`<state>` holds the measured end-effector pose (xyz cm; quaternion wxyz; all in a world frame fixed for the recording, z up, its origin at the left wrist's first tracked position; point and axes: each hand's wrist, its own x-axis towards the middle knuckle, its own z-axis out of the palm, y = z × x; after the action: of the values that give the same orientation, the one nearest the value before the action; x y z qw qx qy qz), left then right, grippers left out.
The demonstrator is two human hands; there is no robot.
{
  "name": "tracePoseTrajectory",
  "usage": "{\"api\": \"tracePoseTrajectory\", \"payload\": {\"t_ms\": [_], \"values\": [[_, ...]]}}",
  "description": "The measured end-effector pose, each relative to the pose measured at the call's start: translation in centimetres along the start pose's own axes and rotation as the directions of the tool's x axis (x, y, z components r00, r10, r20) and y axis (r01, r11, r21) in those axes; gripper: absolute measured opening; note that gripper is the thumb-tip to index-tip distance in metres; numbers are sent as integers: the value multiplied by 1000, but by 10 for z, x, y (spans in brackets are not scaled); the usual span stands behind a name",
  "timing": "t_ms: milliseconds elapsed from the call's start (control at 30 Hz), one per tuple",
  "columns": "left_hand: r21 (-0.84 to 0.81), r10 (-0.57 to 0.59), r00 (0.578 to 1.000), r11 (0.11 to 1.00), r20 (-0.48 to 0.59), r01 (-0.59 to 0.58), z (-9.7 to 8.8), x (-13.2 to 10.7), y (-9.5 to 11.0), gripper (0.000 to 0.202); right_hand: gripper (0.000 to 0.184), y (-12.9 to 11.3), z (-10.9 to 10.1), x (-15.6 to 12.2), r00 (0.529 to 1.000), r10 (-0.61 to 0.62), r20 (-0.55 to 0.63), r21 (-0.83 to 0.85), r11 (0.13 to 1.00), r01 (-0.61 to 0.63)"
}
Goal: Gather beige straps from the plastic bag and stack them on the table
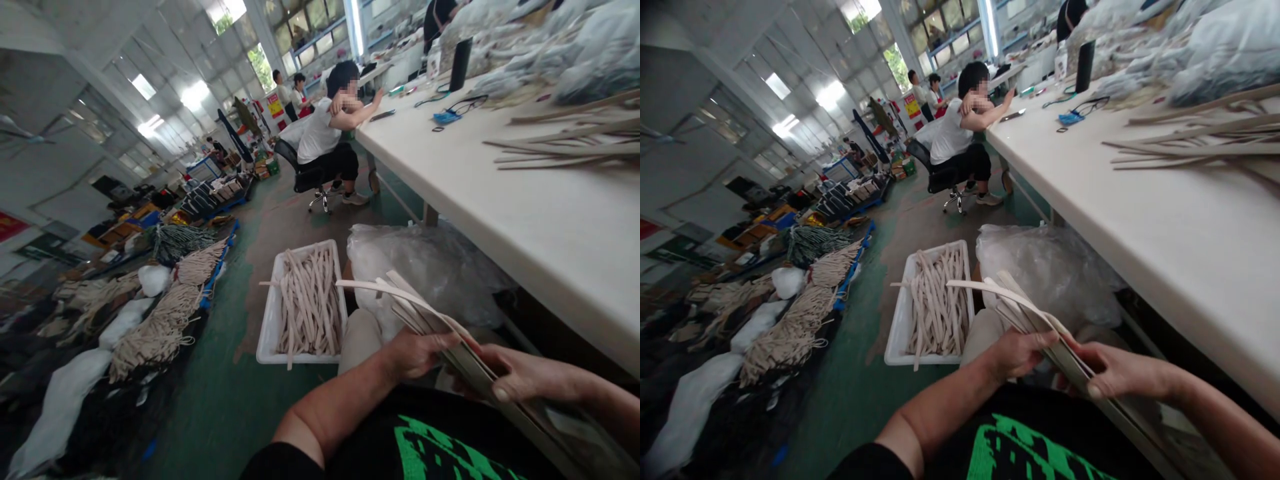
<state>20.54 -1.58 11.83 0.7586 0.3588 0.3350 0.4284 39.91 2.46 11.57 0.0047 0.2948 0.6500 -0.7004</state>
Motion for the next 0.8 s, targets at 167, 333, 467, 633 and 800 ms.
{"api": "tracePoseTrajectory", "payload": {"t_ms": [167,333,467,633,800], "values": [[309,16,982,948,190,-76,-4,-1,50,46,78,-36,3,29,941,-55,334,248,968,-32],[386,-244,900,917,360,94,-9,2,70,44,73,-19,37,54,937,-186,297,447,894,36],[244,-142,969,966,202,90,-14,-1,45,54,53,-11,48,50,982,-145,-121,467,864,185],[30,71,997,997,-27,-71,-12,-18,22,65,43,-4,36,34,925,-102,-365,306,925,223],[-119,31,961,991,-276,-66,-21,-16,19,60,48,20,43,36,909,-88,-408,185,967,177]]}}
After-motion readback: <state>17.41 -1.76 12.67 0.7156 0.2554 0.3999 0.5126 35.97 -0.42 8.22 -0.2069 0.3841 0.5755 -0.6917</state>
